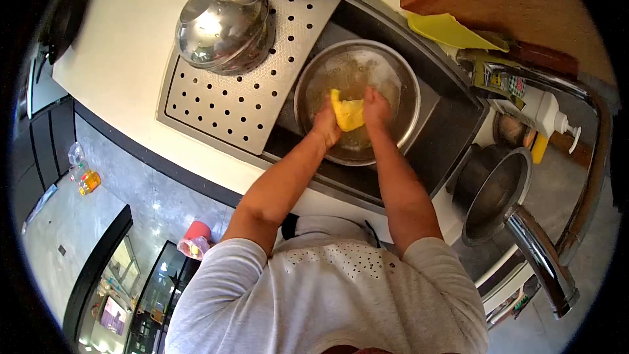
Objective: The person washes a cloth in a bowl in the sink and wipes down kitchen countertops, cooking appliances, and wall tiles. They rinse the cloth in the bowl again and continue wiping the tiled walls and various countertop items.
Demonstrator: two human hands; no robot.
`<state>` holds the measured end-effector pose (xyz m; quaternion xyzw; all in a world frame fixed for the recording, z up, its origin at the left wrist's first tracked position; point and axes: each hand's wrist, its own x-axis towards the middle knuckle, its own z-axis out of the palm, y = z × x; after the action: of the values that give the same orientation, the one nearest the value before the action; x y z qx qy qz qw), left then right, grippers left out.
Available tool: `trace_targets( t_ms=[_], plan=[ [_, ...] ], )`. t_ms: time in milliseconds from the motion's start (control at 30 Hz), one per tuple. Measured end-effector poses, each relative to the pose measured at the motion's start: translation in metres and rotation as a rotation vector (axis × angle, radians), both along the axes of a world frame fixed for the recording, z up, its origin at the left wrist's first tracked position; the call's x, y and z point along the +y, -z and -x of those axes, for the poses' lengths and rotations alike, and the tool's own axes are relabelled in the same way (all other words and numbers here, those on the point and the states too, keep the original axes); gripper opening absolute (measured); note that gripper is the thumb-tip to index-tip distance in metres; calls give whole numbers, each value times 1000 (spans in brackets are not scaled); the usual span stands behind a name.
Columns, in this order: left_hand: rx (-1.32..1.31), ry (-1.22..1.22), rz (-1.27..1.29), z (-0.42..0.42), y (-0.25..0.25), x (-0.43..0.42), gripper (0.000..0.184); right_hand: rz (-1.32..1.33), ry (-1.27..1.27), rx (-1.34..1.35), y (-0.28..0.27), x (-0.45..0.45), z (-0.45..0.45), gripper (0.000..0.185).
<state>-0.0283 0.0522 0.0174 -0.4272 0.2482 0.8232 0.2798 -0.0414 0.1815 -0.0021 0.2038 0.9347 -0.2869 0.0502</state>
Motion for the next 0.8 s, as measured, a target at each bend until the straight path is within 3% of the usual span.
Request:
trace_targets(
  t_ms=[33, 67, 100, 133, 200, 233, 267, 333, 367, 467, 533, 567, 600, 633, 733, 800],
  plan=[
    [-34, -91, 8, -2, -2, -2, 58, 0, -4, 2, -1, 4, 1, 39],
    [-33, -96, 7, -1, -1, -3, 58, 122, 274, 9, 0, 9, 2, 36],
    [-101, -70, 105, 11, -35, -7, 65, 246, 557, 10, -3, 10, -2, 37],
    [-162, -46, 203, 19, -54, -11, 73, 250, 556, 12, 7, 13, -13, 37],
    [-166, -60, 249, 8, -13, -14, 80, -308, -109, 403, 55, 16, -46, 31],
    [-81, -15, 267, -1, 3, -17, 78, -49, -87, 25, 125, 29, -75, 34],
    [3, 31, 286, -7, 14, -19, 75, -40, -88, 36, 103, 23, -68, 34],
    [32, 100, 165, -13, 17, -21, 72, 894, -69, -519, 27, 5, -57, 31],
    [48, 170, 33, -15, 18, -23, 70, 905, -72, -509, 24, 0, -58, 31],
    [-65, 311, 65, -21, 42, -15, 63, 718, -47, -233, 16, 3, -55, 28],
    [1, 358, 50, -13, -11, -10, 59, 581, -21, -49, 9, 12, -56, 26],
    [55, 391, 44, -8, -32, -13, 56, 571, -176, -9, 6, 4, -62, 24],
    [70, 392, 49, -4, -30, -16, 56, 524, -318, -81, -34, -3, -61, 25],
    [98, 401, -8, -7, -18, -18, 52, 475, -461, -165, -85, -7, -60, 26],
    [42, 502, 22, -13, 7, -23, 41, 470, -660, -112, -127, 0, -68, 25],
    [-74, 569, 224, -17, -5, -26, 34, 678, -352, -137, -120, 11, -67, 25]
  ],
)
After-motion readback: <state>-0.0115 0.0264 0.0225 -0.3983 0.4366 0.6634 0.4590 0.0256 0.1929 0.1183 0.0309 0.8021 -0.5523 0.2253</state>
